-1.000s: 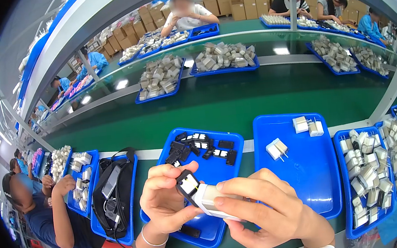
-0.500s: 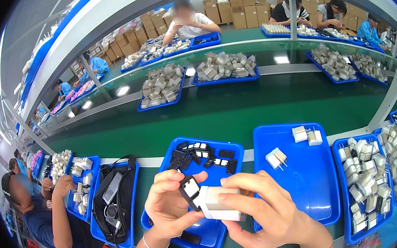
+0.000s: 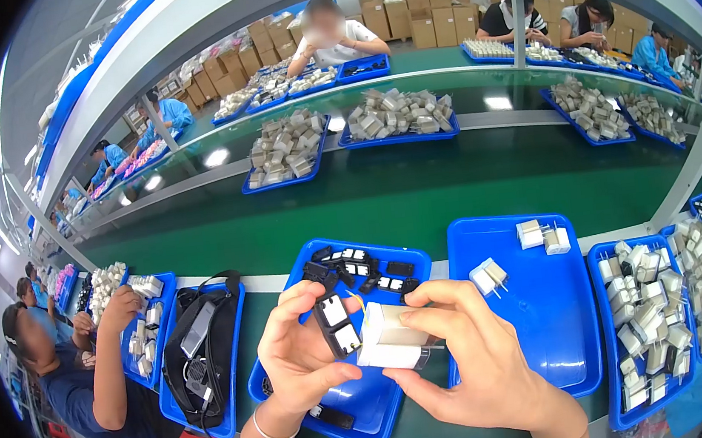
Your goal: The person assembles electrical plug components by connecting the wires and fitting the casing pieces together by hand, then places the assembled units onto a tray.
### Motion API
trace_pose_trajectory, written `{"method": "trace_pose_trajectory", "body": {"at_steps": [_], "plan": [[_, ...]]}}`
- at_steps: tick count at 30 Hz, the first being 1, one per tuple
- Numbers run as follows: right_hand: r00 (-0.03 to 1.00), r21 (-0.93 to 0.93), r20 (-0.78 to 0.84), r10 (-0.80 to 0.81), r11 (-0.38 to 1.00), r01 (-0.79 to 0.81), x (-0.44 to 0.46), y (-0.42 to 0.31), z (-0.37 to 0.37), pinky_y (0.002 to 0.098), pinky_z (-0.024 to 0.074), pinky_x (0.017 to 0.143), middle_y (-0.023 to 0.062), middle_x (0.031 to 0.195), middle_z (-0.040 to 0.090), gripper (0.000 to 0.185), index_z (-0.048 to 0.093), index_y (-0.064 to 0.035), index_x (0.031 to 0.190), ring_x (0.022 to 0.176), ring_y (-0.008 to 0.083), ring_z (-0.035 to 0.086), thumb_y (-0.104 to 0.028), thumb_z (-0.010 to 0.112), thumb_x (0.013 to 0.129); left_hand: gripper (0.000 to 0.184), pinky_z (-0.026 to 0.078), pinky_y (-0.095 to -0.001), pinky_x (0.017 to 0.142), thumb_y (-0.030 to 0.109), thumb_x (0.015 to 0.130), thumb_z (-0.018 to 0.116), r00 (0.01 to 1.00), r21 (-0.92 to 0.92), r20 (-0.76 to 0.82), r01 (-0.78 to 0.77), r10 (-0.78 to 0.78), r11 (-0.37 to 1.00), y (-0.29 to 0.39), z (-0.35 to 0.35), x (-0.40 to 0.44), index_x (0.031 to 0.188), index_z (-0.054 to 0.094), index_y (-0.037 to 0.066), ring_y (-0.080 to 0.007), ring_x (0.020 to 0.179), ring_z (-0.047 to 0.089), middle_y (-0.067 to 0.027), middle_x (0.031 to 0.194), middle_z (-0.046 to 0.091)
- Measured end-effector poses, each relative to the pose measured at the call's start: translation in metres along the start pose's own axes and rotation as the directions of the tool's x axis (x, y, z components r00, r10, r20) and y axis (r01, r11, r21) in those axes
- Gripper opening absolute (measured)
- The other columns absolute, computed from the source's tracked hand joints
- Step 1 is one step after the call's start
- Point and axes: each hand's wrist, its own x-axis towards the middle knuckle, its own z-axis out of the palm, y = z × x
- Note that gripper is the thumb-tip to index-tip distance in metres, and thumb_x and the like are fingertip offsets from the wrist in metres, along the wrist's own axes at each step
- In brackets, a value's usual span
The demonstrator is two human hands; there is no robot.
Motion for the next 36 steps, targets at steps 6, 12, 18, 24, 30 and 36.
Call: {"method": "trace_pose_trajectory", "body": {"at_steps": [6,12,18,24,30,36], "plan": [[0.998,0.030,0.009,0.054,0.998,-0.054,0.001,-0.003,-0.009,0.0351,0.0438,0.074,0.0143,0.104,0.054,0.049,0.056,-0.0028,0.102,0.089,0.0262,0.054,-0.014,0.080,0.061,0.064,0.051,-0.0451,0.090,-0.017,0.068,0.065,1.000,0.125,0.003,-0.014,0.014,0.992,-0.003,0.006,-0.004,0.124,0.039,-0.002,-0.0371,0.119,0.041,-0.0135,0.129,0.029],[0.997,0.088,-0.057,0.056,0.995,-0.051,-0.001,0.003,-0.006,0.0329,0.0418,0.071,0.0127,0.096,0.059,0.025,0.062,-0.0012,0.090,0.082,0.0242,0.054,-0.005,0.072,0.068,0.061,0.053,-0.0424,0.087,-0.017,0.066,0.067,0.997,0.122,0.068,-0.039,0.031,0.992,-0.012,0.016,-0.009,0.121,0.042,-0.005,-0.0348,0.115,0.045,-0.0165,0.124,0.033],[0.982,0.140,-0.149,0.112,0.986,-0.091,-0.005,0.001,-0.001,0.0296,0.0398,0.062,0.0089,0.079,0.061,0.018,0.063,-0.0006,0.083,0.068,0.0218,0.054,0.001,0.067,0.066,0.060,0.054,-0.0379,0.085,-0.015,0.064,0.070,0.994,0.258,0.086,-0.086,0.066,0.962,-0.016,0.018,-0.011,0.118,0.043,-0.008,-0.0301,0.111,0.049,-0.0186,0.122,0.035],[0.987,0.107,-0.145,0.074,0.993,-0.058,-0.006,0.007,-0.002,0.0289,0.0391,0.061,0.0099,0.075,0.061,0.017,0.062,-0.0012,0.081,0.064,0.0187,0.054,0.003,0.064,0.065,0.059,0.055,-0.0335,0.082,-0.011,0.062,0.074,0.994,0.338,0.085,-0.094,0.069,0.936,-0.021,0.019,-0.015,0.114,0.046,-0.007,-0.0281,0.106,0.053,-0.0199,0.117,0.041],[0.987,-0.017,-0.155,0.033,0.999,-0.036,-0.005,0.006,0.002,0.0295,0.0397,0.057,0.0098,0.083,0.057,0.014,0.058,-0.0033,0.073,0.070,0.0222,0.050,0.001,0.064,0.061,0.057,0.056,-0.0367,0.079,-0.007,0.061,0.076,0.983,0.431,0.125,-0.174,0.132,0.886,-0.021,0.019,-0.015,0.111,0.049,-0.006,-0.0305,0.102,0.056,-0.0196,0.113,0.044],[0.977,-0.050,-0.212,0.010,0.999,-0.021,-0.009,0.009,0.012,0.0306,0.0423,0.051,0.0117,0.090,0.055,0.016,0.055,-0.0034,0.070,0.070,0.0255,0.050,-0.001,0.062,0.055,0.053,0.055,-0.0421,0.080,-0.006,0.063,0.075,0.979,0.409,0.128,-0.199,0.159,0.891,-0.022,0.021,-0.018,0.109,0.049,-0.006,-0.0390,0.097,0.058,-0.0185,0.113,0.043]]}}
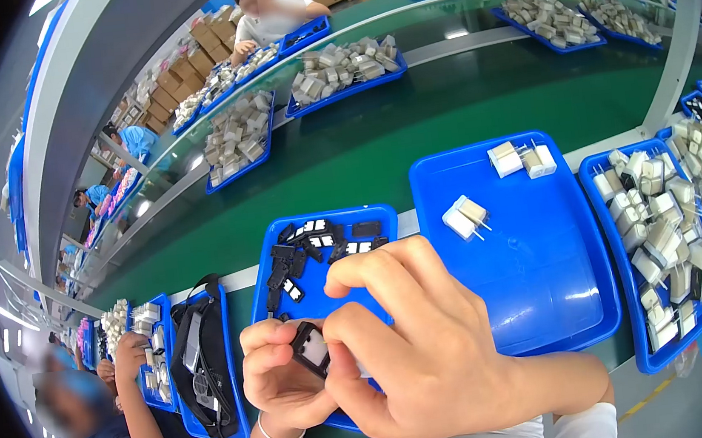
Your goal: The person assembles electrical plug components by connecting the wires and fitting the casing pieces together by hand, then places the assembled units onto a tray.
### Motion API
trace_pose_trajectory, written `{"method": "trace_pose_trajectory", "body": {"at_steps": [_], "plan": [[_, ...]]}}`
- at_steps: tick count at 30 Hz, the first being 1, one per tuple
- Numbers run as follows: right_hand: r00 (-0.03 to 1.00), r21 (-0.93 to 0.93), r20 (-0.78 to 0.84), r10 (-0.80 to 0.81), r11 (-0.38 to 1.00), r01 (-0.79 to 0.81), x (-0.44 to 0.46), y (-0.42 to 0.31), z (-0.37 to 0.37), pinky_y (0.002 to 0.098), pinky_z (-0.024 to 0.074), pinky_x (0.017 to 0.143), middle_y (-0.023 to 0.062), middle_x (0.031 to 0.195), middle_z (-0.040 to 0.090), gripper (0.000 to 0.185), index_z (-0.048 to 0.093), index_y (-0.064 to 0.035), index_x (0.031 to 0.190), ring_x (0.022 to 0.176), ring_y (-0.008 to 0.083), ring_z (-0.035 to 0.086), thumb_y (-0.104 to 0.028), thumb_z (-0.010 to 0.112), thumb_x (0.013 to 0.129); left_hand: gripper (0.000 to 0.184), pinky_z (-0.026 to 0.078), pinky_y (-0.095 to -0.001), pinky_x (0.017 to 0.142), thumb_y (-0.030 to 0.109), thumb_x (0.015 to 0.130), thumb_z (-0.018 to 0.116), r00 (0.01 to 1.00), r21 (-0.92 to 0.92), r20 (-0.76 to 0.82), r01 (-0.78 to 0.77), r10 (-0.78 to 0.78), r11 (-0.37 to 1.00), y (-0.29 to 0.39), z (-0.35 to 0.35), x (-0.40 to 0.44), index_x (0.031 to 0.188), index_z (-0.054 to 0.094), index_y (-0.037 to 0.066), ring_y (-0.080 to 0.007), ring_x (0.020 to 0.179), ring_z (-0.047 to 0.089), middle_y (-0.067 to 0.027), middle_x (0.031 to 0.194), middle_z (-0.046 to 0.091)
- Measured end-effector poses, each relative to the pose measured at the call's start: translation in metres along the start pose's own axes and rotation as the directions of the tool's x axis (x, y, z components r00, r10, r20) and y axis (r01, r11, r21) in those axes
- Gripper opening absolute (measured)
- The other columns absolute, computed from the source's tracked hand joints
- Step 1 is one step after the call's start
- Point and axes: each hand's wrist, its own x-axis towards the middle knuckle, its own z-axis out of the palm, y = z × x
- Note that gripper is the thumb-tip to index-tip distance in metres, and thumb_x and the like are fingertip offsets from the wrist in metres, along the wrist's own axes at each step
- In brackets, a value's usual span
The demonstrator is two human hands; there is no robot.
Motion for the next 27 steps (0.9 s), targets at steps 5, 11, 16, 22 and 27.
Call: {"method": "trace_pose_trajectory", "body": {"at_steps": [5,11,16,22,27], "plan": [[0.998,0.007,-0.070,0.005,1.000,-0.005,-0.0030,0.0003,0.0050,0.0277,0.0397,0.050,0.0118,0.087,0.057,0.019,0.057,-0.0054,0.070,0.071,0.0233,0.050,0.000,0.063,0.052,0.052,0.055,-0.0437,0.079,-0.005,0.064,0.075,1.000,0.000,0.012,0.018,-0.018,1.000,0.0001,-0.0014,-0.0010,0.108,0.048,-0.005,-0.0424,0.097,0.057,-0.0176,0.113,0.043],[0.994,-0.028,-0.107,0.005,1.000,-0.008,-0.0040,-0.0002,0.0078,0.0260,0.0386,0.048,0.0099,0.083,0.058,0.018,0.057,-0.0060,0.067,0.068,0.0223,0.050,0.000,0.062,0.051,0.051,0.055,-0.0431,0.078,-0.005,0.063,0.076,1.000,0.019,0.012,0.005,-0.006,1.000,-0.0001,-0.0002,-0.0013,0.107,0.049,-0.004,-0.0412,0.096,0.058,-0.0169,0.111,0.043],[0.994,-0.041,-0.107,0.005,0.999,-0.009,-0.0044,0.0003,0.0081,0.0264,0.0387,0.048,0.0091,0.081,0.058,0.017,0.057,-0.0058,0.067,0.065,0.0217,0.049,0.000,0.062,0.051,0.048,0.055,-0.0432,0.078,-0.004,0.065,0.075,1.000,0.013,0.028,0.000,0.000,1.000,-0.0008,-0.0005,-0.0020,0.106,0.049,-0.004,-0.0424,0.096,0.058,-0.0162,0.111,0.043],[0.995,-0.067,-0.103,0.016,0.997,-0.023,-0.0053,-0.0014,0.0078,0.0283,0.0401,0.051,0.0083,0.078,0.057,0.018,0.057,-0.0057,0.066,0.064,0.0221,0.049,0.000,0.062,0.050,0.047,0.055,-0.0436,0.077,-0.004,0.066,0.075,0.999,0.033,0.047,0.001,-0.002,0.999,-0.0002,-0.0015,-0.0024,0.105,0.049,-0.004,-0.0433,0.096,0.058,-0.0161,0.110,0.044],[0.994,-0.073,-0.105,0.019,0.997,-0.027,-0.0054,-0.0015,0.0081,0.0293,0.0407,0.052,0.0081,0.078,0.057,0.017,0.056,-0.0058,0.065,0.064,0.0228,0.049,0.000,0.063,0.050,0.056,0.054,-0.0384,0.071,-0.007,0.064,0.073,0.992,0.202,0.116,0.016,-0.040,0.979,0.0032,-0.0026,0.0005,0.110,0.045,0.007,-0.0304,0.085,0.061,-0.0122,0.110,0.042]]}}
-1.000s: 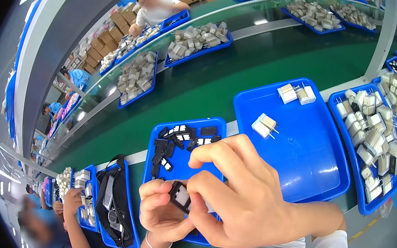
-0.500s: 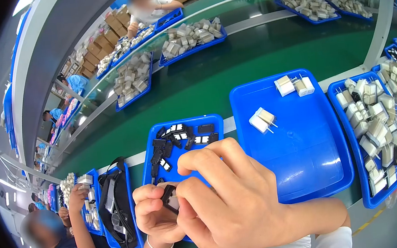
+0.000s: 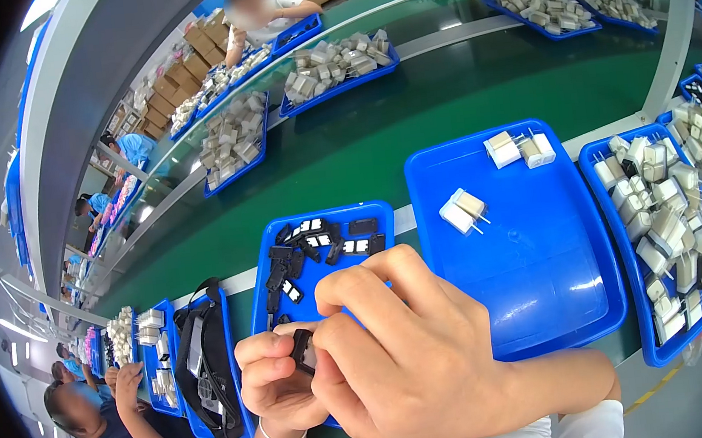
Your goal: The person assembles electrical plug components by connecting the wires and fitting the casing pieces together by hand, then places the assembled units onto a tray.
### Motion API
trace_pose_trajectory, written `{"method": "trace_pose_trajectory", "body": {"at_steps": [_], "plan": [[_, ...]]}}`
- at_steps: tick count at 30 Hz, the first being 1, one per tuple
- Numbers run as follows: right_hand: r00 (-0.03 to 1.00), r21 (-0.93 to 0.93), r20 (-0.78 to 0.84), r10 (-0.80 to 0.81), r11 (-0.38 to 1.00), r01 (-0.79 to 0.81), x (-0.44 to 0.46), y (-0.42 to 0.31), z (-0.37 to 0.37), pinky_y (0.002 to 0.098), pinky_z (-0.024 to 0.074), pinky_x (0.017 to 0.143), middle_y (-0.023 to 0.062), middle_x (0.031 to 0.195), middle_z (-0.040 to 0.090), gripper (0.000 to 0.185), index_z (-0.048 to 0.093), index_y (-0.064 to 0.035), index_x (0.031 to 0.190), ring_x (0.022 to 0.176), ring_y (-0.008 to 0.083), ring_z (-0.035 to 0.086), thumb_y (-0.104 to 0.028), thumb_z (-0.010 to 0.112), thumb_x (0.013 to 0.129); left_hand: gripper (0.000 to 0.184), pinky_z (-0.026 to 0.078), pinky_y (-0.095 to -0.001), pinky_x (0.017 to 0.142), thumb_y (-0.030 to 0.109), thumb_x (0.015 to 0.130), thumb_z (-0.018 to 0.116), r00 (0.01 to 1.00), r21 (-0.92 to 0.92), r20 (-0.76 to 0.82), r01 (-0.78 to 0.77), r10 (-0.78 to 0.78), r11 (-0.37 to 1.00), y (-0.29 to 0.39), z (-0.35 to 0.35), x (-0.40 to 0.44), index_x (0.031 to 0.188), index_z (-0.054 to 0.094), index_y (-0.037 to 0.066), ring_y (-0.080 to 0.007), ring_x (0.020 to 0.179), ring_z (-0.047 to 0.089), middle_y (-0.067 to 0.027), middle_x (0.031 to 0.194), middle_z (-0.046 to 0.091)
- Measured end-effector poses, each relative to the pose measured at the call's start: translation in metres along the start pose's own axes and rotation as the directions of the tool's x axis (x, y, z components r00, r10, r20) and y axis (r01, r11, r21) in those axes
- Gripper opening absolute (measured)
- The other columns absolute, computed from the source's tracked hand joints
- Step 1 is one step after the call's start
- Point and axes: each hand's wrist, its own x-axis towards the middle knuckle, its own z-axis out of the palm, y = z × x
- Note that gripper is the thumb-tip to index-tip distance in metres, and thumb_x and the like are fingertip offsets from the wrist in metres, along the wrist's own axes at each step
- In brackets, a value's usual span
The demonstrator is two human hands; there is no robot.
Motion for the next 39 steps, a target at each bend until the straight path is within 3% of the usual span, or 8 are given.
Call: {"method": "trace_pose_trajectory", "body": {"at_steps": [5,14,20,21,25,32,34,39], "plan": [[1.000,-0.013,0.007,-0.019,1.000,0.019,0.001,0.000,0.000,0.0295,0.0409,0.051,0.0075,0.077,0.057,0.017,0.055,-0.0058,0.065,0.064,0.0232,0.049,0.000,0.064,0.051,0.042,0.056,-0.0415,0.074,-0.009,0.064,0.073,0.993,-0.075,-0.102,-0.068,0.061,0.995,-0.004,0.005,0.000,0.101,0.055,-0.004,-0.0386,0.092,0.060,-0.0164,0.106,0.050],[0.999,0.009,0.031,-0.028,1.000,0.028,0.001,0.001,-0.002,0.0280,0.0395,0.048,0.0076,0.078,0.057,0.018,0.056,-0.0053,0.066,0.063,0.0222,0.049,0.002,0.065,0.052,0.041,0.055,-0.0399,0.074,-0.010,0.062,0.073,0.993,-0.068,-0.103,-0.064,0.057,0.996,-0.004,0.005,0.002,0.099,0.058,-0.004,-0.0368,0.092,0.061,-0.0156,0.106,0.053],[0.959,0.150,0.269,0.093,0.979,-0.137,0.008,0.006,-0.021,0.0293,0.0361,0.058,0.0061,0.078,0.057,0.017,0.058,-0.0062,0.069,0.068,0.0189,0.050,0.005,0.067,0.060,0.043,0.055,-0.0369,0.074,-0.011,0.060,0.074,0.997,-0.078,-0.040,-0.064,0.061,0.995,-0.004,0.002,0.005,0.099,0.059,-0.004,-0.0354,0.091,0.061,-0.0151,0.105,0.054],[0.940,0.156,0.316,0.131,0.970,-0.188,0.011,0.006,-0.024,0.0304,0.0339,0.066,0.0042,0.080,0.056,0.016,0.061,-0.0075,0.072,0.070,0.0179,0.049,0.004,0.068,0.063,0.045,0.055,-0.0358,0.074,-0.011,0.059,0.075,0.997,-0.079,-0.043,-0.061,0.057,0.995,-0.003,0.002,0.007,0.100,0.059,-0.004,-0.0334,0.091,0.061,-0.0158,0.105,0.054],[0.918,0.092,0.365,0.151,0.976,-0.197,0.012,0.007,-0.025,0.0307,0.0329,0.069,0.0034,0.084,0.057,0.014,0.064,-0.0081,0.078,0.071,0.0173,0.049,-0.001,0.068,0.067,0.050,0.055,-0.0346,0.079,-0.010,0.060,0.075,0.995,-0.080,-0.094,0.018,-0.025,0.997,-0.006,0.004,0.002,0.105,0.055,-0.004,-0.0288,0.099,0.058,-0.0181,0.109,0.051],[0.914,0.097,0.399,0.074,0.988,-0.122,0.009,0.003,-0.020,0.0353,0.0335,0.070,0.0039,0.091,0.053,0.019,0.061,-0.0052,0.093,0.079,0.0209,0.049,-0.010,0.061,0.075,0.059,0.051,-0.0361,0.088,-0.012,0.062,0.073,0.971,-0.385,-0.155,0.112,-0.184,0.916,-0.010,0.002,0.000,0.115,0.049,-0.004,-0.0264,0.111,0.048,-0.0186,0.119,0.043],[0.922,0.165,0.378,0.077,0.975,-0.149,0.007,0.004,-0.017,0.0357,0.0347,0.071,0.0055,0.092,0.053,0.020,0.060,-0.0040,0.095,0.080,0.0221,0.050,-0.012,0.060,0.077,0.065,0.044,-0.0366,0.092,-0.009,0.058,0.076,0.968,-0.339,-0.167,0.122,-0.187,0.933,-0.013,-0.001,-0.001,0.117,0.049,-0.002,-0.0245,0.112,0.046,-0.0171,0.121,0.043],[0.935,0.281,0.320,0.150,0.928,-0.245,0.004,0.010,-0.015,0.0339,0.0395,0.071,0.0087,0.088,0.057,0.016,0.061,-0.0027,0.095,0.079,0.0235,0.053,-0.008,0.059,0.079,0.071,0.043,-0.0359,0.093,-0.010,0.056,0.076,0.948,-0.259,-0.219,0.173,-0.232,0.950,-0.015,-0.002,-0.007,0.120,0.047,0.003,-0.0228,0.111,0.047,-0.0141,0.123,0.040]]}}
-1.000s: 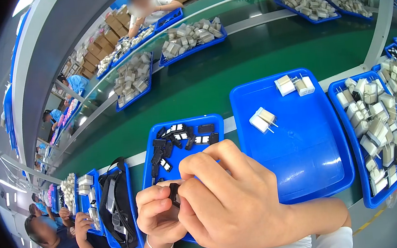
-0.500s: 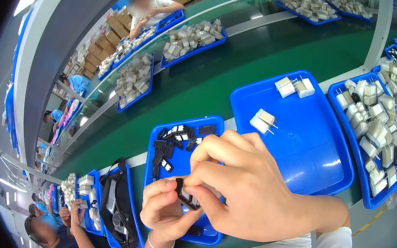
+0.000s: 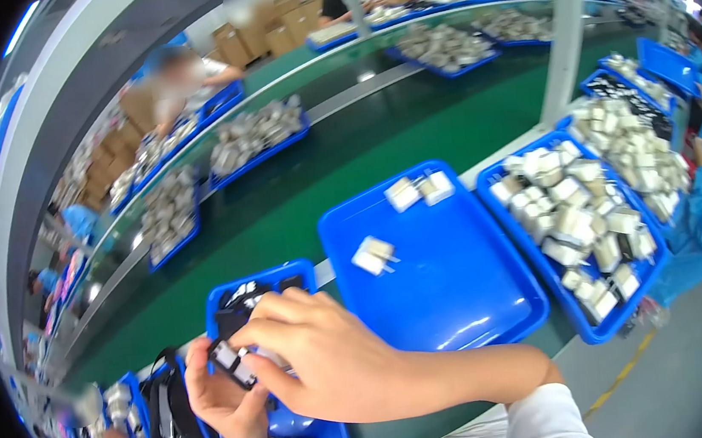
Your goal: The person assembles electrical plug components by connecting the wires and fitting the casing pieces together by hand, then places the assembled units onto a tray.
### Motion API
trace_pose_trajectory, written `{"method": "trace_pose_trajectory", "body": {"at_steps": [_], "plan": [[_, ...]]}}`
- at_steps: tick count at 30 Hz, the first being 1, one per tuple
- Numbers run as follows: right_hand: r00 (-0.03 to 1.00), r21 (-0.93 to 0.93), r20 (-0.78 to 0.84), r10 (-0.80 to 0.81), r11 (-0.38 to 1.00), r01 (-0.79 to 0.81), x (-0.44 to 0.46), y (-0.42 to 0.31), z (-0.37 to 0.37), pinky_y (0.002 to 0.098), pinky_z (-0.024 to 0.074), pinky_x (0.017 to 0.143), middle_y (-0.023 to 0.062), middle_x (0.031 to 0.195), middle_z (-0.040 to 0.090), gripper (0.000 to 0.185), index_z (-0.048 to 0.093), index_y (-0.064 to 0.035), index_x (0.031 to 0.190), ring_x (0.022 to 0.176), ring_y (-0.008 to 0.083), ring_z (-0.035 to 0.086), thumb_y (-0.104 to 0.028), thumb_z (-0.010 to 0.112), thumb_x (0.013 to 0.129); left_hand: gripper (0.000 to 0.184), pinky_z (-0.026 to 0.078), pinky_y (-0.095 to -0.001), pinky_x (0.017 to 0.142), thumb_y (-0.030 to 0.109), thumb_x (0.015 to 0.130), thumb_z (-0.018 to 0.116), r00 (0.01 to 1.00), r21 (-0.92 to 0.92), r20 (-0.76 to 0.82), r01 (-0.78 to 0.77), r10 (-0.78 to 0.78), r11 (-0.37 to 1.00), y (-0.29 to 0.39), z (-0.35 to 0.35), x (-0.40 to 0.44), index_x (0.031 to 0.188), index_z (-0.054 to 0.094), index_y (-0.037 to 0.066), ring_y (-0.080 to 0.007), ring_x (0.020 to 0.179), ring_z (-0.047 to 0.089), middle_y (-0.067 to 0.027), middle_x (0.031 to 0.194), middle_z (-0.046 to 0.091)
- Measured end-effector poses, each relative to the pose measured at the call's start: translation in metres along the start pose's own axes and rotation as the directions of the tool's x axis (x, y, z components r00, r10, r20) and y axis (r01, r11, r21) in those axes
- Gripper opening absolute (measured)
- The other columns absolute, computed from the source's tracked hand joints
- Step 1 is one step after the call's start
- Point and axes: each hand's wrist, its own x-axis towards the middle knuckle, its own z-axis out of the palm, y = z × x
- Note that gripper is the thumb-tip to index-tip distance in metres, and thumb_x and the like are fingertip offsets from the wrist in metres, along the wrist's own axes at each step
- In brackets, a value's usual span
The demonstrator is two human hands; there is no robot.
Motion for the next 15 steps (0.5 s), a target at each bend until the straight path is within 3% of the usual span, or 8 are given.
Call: {"method": "trace_pose_trajectory", "body": {"at_steps": [4,10,13,15], "plan": [[1.000,0.089,-0.012,0.013,0.996,-0.012,0.002,0.001,0.000,0.0313,0.0419,0.071,0.0092,0.083,0.060,0.013,0.063,-0.0021,0.091,0.077,0.0218,0.056,-0.003,0.060,0.079,0.072,0.044,-0.0358,0.091,-0.007,0.056,0.077,0.998,0.092,0.009,-0.060,0.059,0.994,0.004,0.004,-0.002,0.120,0.047,0.004,-0.0226,0.108,0.049,-0.0119,0.122,0.040],[0.989,0.250,-0.090,0.119,0.964,-0.093,-0.002,0.000,0.020,0.0345,0.0451,0.061,0.0075,0.076,0.057,0.006,0.059,-0.0045,0.083,0.072,0.0234,0.057,-0.007,0.057,0.078,0.068,0.044,-0.0355,0.090,-0.003,0.057,0.080,0.995,0.037,-0.039,-0.092,0.094,0.995,0.007,0.006,-0.002,0.116,0.048,0.004,-0.0224,0.107,0.050,-0.0129,0.119,0.041],[0.981,0.163,-0.190,0.024,0.987,0.008,-0.003,0.003,0.023,0.0322,0.0458,0.056,0.0081,0.076,0.057,0.006,0.059,-0.0040,0.083,0.066,0.0231,0.058,-0.005,0.058,0.077,0.065,0.046,-0.0348,0.089,-0.002,0.056,0.081,0.992,0.101,0.051,-0.124,0.119,0.987,0.008,0.004,0.001,0.113,0.050,0.002,-0.0227,0.106,0.050,-0.0137,0.117,0.042],[0.977,0.079,-0.209,-0.039,0.995,0.057,-0.001,0.002,0.022,0.0288,0.0462,0.053,0.0087,0.076,0.058,0.008,0.061,-0.0030,0.084,0.062,0.0216,0.059,0.000,0.060,0.076,0.061,0.053,-0.0339,0.083,-0.004,0.058,0.079,0.992,0.034,0.092,-0.090,0.087,0.995,0.013,0.005,0.006,0.111,0.049,-0.002,-0.0248,0.106,0.051,-0.0158,0.117,0.043]]}}
